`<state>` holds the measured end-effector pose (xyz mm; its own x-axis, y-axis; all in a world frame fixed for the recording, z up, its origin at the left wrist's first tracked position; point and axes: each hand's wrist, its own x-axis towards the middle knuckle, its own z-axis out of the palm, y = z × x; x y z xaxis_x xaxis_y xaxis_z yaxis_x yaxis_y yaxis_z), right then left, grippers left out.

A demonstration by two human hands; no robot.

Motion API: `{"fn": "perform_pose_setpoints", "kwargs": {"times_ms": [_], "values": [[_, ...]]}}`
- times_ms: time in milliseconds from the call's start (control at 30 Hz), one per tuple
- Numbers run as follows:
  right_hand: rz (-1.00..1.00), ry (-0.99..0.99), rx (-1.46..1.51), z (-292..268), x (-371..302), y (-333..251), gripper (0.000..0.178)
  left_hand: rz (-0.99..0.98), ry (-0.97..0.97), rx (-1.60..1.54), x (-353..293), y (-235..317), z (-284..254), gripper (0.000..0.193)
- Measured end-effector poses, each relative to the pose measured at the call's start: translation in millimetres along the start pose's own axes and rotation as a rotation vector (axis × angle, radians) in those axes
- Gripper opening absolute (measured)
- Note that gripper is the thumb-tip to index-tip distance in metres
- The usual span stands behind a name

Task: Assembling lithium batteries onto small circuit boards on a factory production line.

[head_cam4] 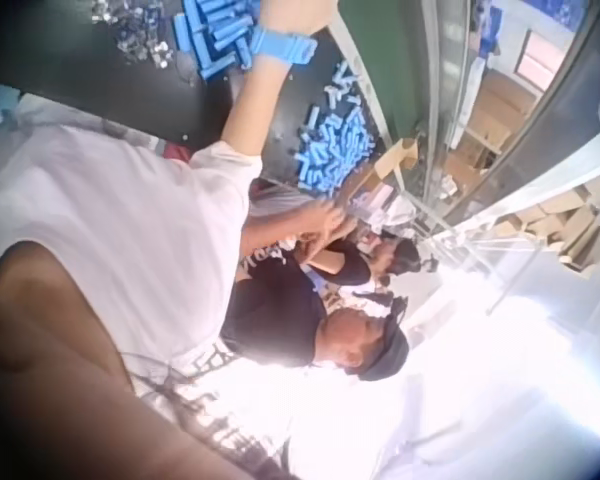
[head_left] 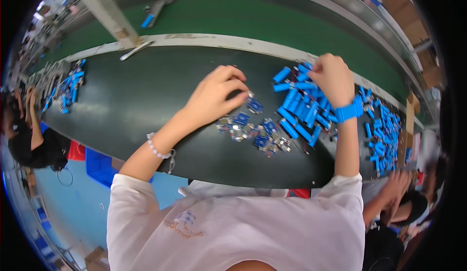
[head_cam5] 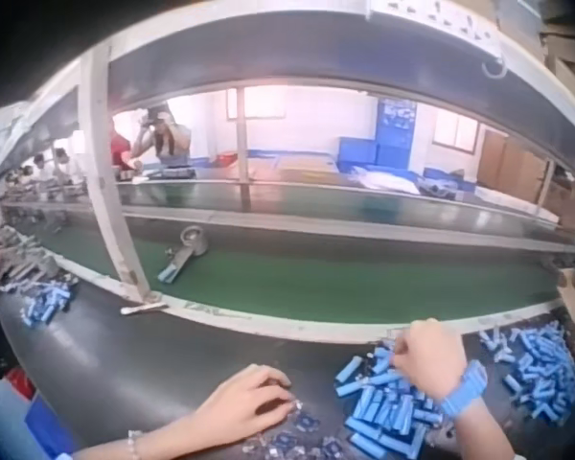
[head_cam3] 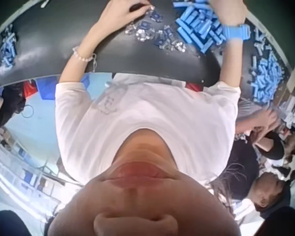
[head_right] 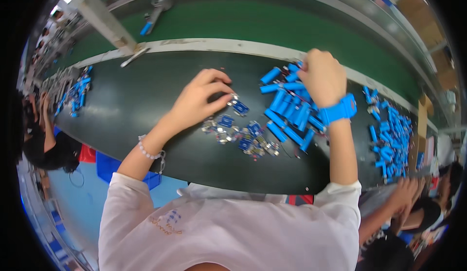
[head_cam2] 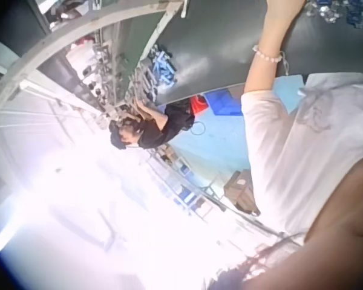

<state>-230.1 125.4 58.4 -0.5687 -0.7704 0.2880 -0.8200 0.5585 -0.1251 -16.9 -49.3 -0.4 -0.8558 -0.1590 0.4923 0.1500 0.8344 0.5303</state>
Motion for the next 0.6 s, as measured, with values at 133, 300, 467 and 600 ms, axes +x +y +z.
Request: {"fn": "perform_pose_setpoints", "kwargs": {"times_ms": [133, 300, 467, 600], "values": [[-0.066, 0.054, 0.089, 2.0, 2.3, -6.7, 0.012, 0.026, -0.021, -0.022, -2.3, -3.4, 2.0, 0.007], [0.031, -0.259, 0.774, -12.8, 19.3, -13.8, 0.011, -0.047, -0.022, 0.017, -4.3, -2.5, -2.8, 0.013], [0.052, -0.394, 1.230, 18.4, 31.0, -4.8, 0.010, 0.064, -0.132, 0.056, -6.4, -3.7, -7.0, 0.028], [0.085, -0.273, 1.259, 4.0, 27.5, -17.0, 0.009, 0.068, -0.150, 0.049, -5.6, -7.7, -9.4, 0.023]]}}
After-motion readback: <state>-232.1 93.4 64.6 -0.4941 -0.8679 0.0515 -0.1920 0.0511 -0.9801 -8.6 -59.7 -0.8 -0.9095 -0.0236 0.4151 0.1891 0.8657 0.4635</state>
